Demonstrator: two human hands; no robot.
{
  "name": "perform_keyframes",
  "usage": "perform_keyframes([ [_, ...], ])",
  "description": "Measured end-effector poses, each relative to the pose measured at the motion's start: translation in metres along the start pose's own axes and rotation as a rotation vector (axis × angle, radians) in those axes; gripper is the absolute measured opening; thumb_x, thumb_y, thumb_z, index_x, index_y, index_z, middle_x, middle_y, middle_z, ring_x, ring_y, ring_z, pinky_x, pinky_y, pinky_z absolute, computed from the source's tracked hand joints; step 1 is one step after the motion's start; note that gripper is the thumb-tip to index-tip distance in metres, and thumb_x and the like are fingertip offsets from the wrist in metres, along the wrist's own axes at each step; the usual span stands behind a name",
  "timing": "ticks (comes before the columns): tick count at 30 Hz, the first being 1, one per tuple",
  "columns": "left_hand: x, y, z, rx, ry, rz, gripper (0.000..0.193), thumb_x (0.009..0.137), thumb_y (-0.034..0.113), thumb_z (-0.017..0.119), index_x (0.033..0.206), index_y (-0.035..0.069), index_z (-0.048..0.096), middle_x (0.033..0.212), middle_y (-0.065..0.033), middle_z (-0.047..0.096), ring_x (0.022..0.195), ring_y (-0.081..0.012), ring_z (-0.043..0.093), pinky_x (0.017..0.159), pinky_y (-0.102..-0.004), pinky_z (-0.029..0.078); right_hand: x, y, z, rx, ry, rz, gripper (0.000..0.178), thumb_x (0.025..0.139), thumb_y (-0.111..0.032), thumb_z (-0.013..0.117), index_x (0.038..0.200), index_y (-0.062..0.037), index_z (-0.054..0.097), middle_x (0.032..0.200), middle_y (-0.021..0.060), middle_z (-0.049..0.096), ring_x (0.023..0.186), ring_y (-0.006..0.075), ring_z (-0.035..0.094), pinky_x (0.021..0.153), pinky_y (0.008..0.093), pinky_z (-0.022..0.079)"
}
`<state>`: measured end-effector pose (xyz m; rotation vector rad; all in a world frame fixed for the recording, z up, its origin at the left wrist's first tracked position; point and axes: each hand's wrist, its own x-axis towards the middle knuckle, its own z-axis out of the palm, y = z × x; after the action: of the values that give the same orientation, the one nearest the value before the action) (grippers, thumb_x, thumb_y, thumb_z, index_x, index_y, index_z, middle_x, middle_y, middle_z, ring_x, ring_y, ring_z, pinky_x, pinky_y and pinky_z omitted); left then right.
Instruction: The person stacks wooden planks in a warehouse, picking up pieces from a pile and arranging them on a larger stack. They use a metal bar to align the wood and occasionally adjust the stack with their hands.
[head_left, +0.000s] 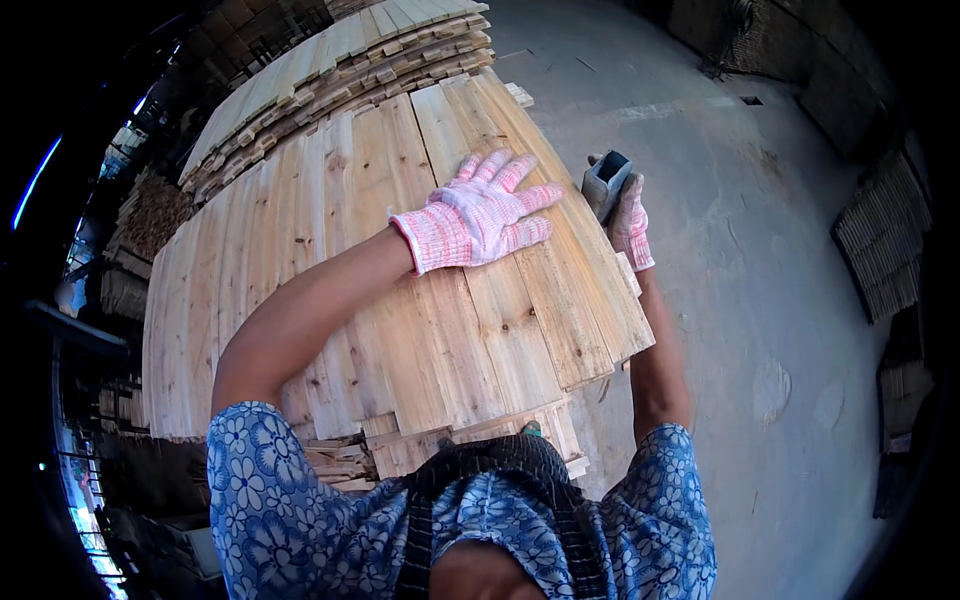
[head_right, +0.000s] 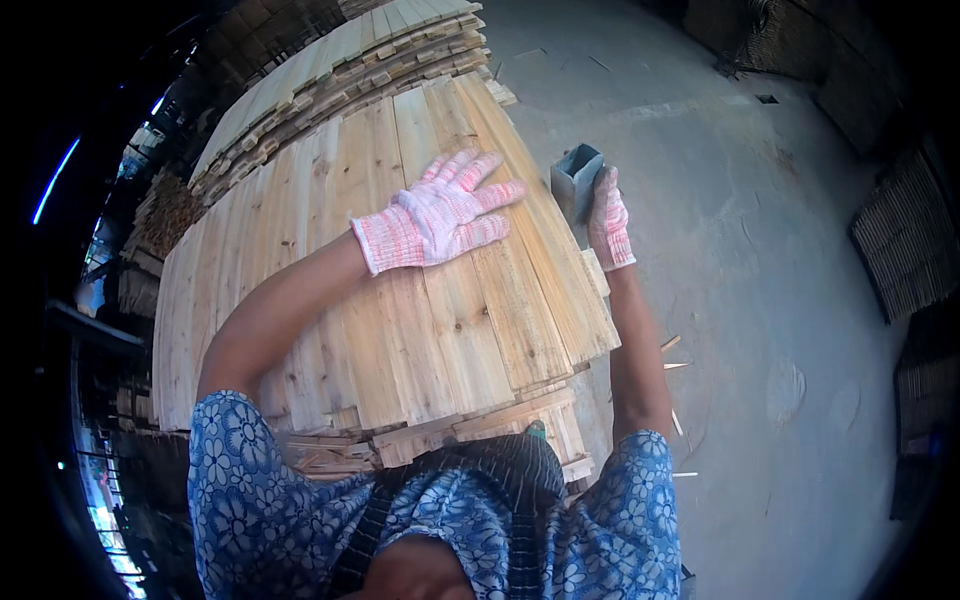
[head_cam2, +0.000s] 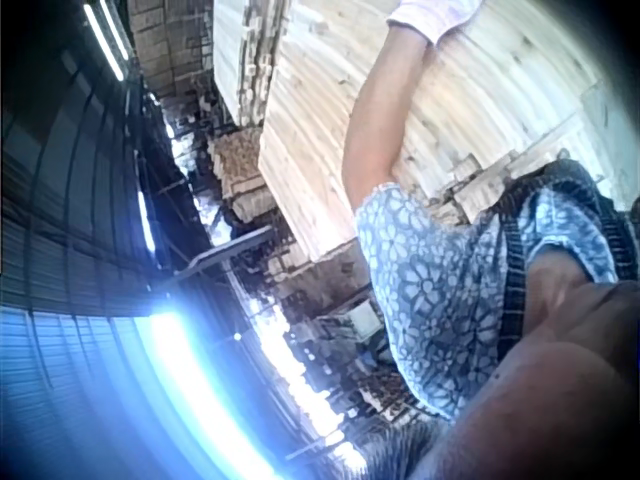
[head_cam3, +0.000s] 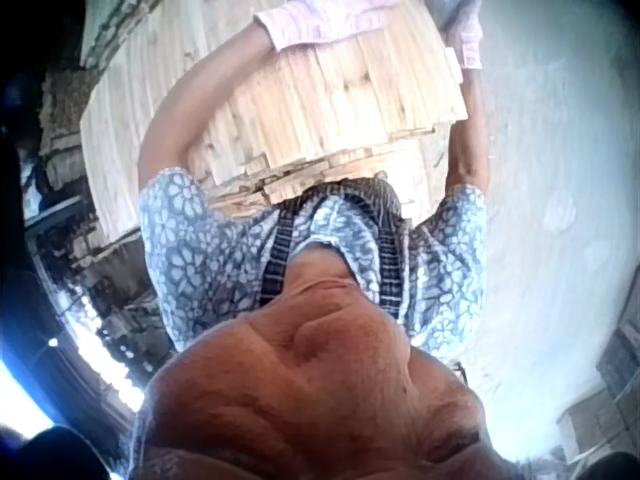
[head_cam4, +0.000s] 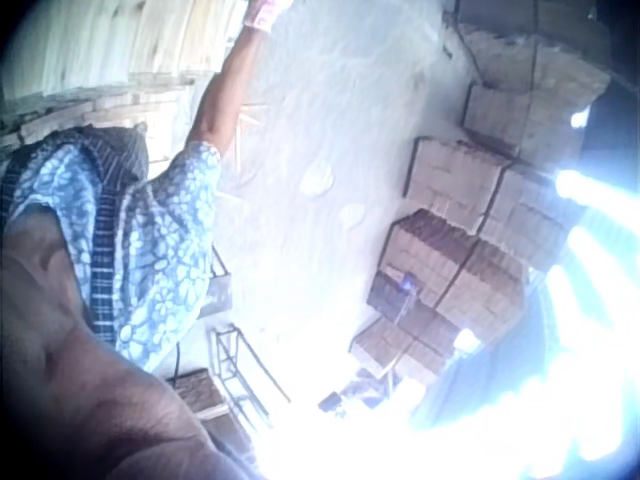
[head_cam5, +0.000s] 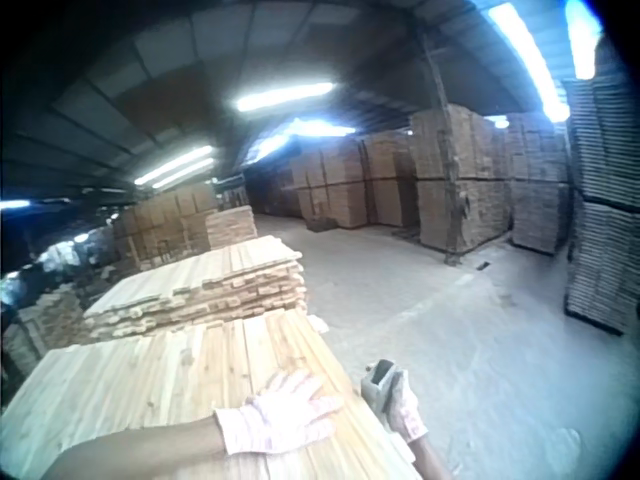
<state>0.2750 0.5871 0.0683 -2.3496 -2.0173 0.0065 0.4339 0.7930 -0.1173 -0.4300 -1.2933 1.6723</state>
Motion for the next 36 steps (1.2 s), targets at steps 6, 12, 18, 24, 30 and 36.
perform_keyframes([
  [6,0.005,0.003,-0.006,-0.023,0.094,0.141,0.057,0.098,0.059,0.048,0.127,0.011,0.059,0.154,-0.0199,0.037,0.147,-0.0412,0.026,0.12,-0.0592,0.017,0.011,0.019,-0.018,0.144,0.105,0.099,0.07,0.104,-0.063,0.035,0.135,-0.0049,0.057,0.12,0.0019,0.06,0.109,0.0126,0.052,0.1,0.0291,0.043],
  [12,0.027,-0.008,-0.017,-0.069,0.291,0.336,0.047,0.095,0.051,0.055,0.101,0.005,0.064,0.114,-0.0181,0.062,0.118,-0.0392,0.054,0.108,-0.057,0.032,0.012,0.016,-0.01,0.04,0.117,0.063,0.075,0.102,-0.067,0.035,0.135,-0.0025,0.056,0.12,0.0058,0.061,0.11,0.0137,0.054,0.099,0.0308,0.044],
  [18,0.057,0.003,-0.014,-0.227,0.405,0.369,0.038,0.093,0.039,0.059,0.084,0.004,0.066,0.083,-0.0171,0.063,0.09,-0.0371,0.062,0.081,-0.0468,0.047,0.009,0.008,-0.001,0.057,0.121,0.136,0.081,0.099,-0.071,0.034,0.135,-0.0011,0.056,0.12,0.0078,0.062,0.108,0.0137,0.055,0.098,0.0307,0.045],
  [24,0.089,0.024,0.004,-0.033,0.593,0.132,0.044,0.095,0.048,0.057,0.106,0.006,0.065,0.099,-0.0171,0.061,0.101,-0.0366,0.059,0.094,-0.0457,0.045,0.006,-0.003,0.009,-0.023,0.134,0.144,0.079,0.103,-0.066,0.027,0.135,0.0009,0.055,0.126,0.0092,0.062,0.116,0.0154,0.053,0.102,0.0308,0.042],
  [30,0.061,-0.009,-0.02,-0.212,0.408,-0.083,0.058,0.097,0.054,0.052,0.132,0.009,0.055,0.139,-0.0203,0.048,0.131,-0.0403,0.045,0.112,-0.0515,0.034,0.034,0.021,-0.019,-0.147,0.154,0.109,0.068,0.104,-0.06,0.034,0.136,-0.0028,0.052,0.125,0.0114,0.063,0.111,0.0184,0.058,0.1,0.0319,0.045],
  [36,0.036,0.0,-0.012,-0.04,0.048,-0.249,0.067,0.099,0.059,0.044,0.149,0.015,0.043,0.153,-0.025,0.036,0.141,-0.0439,0.035,0.119,-0.0492,0.027,0.061,0.035,-0.016,-0.138,-0.05,0.011,0.053,0.103,-0.051,0.046,0.119,-0.0037,0.063,0.105,0.0092,0.072,0.089,0.019,0.068,0.086,0.0334,0.056],
])
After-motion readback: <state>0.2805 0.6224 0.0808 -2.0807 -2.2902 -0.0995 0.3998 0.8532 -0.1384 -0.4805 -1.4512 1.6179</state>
